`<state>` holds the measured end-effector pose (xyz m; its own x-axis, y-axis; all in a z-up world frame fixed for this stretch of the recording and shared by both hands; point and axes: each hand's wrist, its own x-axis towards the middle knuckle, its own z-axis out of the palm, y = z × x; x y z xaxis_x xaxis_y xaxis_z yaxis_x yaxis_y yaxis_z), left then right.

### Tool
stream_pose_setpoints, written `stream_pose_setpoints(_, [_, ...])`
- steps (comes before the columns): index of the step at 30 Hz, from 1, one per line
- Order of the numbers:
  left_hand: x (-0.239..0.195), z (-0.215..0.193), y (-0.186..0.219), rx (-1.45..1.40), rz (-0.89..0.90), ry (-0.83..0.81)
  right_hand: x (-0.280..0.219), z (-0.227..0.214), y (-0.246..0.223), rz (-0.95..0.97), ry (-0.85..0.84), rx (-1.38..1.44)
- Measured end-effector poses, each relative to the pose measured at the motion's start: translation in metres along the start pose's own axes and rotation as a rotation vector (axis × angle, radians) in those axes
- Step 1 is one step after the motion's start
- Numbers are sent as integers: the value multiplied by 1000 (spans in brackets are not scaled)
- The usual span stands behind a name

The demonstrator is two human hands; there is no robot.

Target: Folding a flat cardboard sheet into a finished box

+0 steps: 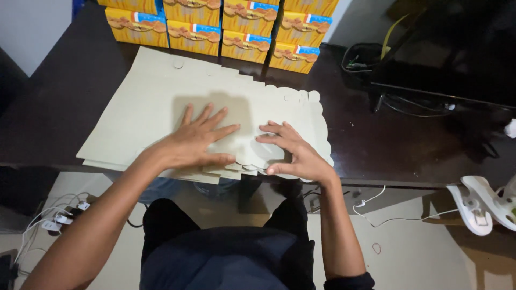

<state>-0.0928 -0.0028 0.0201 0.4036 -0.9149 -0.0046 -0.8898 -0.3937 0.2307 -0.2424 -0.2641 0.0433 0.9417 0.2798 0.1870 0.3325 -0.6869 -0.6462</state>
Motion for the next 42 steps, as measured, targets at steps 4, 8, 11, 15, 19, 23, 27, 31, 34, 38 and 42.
stream_pose_setpoints(4, [-6, -27, 39, 10, -91, -120, -1, 1, 1, -28, -5, -6])
stream_pose_setpoints(8, [4, -6, 60, 133, -71, -137, 1, -4, -4, 9, -18, 43])
stream_pose_setpoints(11, [13, 8, 57, 168, 14, -66, 2, -10, -3, 32, -7, 99])
stream_pose_setpoints(15, [17, -11, 51, -20, -26, -53, 2, -12, 20, -47, 82, 131])
stream_pose_setpoints(19, [9, -18, 55, -77, -31, -57, 1, -15, 15, -73, 55, 166])
stream_pose_setpoints(23, [15, -17, 52, -82, -39, -33, -2, -18, 17, -153, -17, 186])
stream_pose_setpoints(27, [19, -21, 52, -114, -14, -47, -3, -22, -1, -98, -98, 151])
stream_pose_setpoints(31, [13, -37, 56, -191, -42, -54, -5, -27, -14, -12, -89, 78])
stream_pose_setpoints(34, [13, -45, 58, -187, -27, -60, -4, -30, -6, 34, -60, 54])
stream_pose_setpoints(38, [12, -44, 57, -164, -6, -126, -1, -32, 3, -14, -6, 96])
stream_pose_setpoints(42, [6, -25, 42, -140, -19, -110, -4, -29, 14, -14, 13, 166])
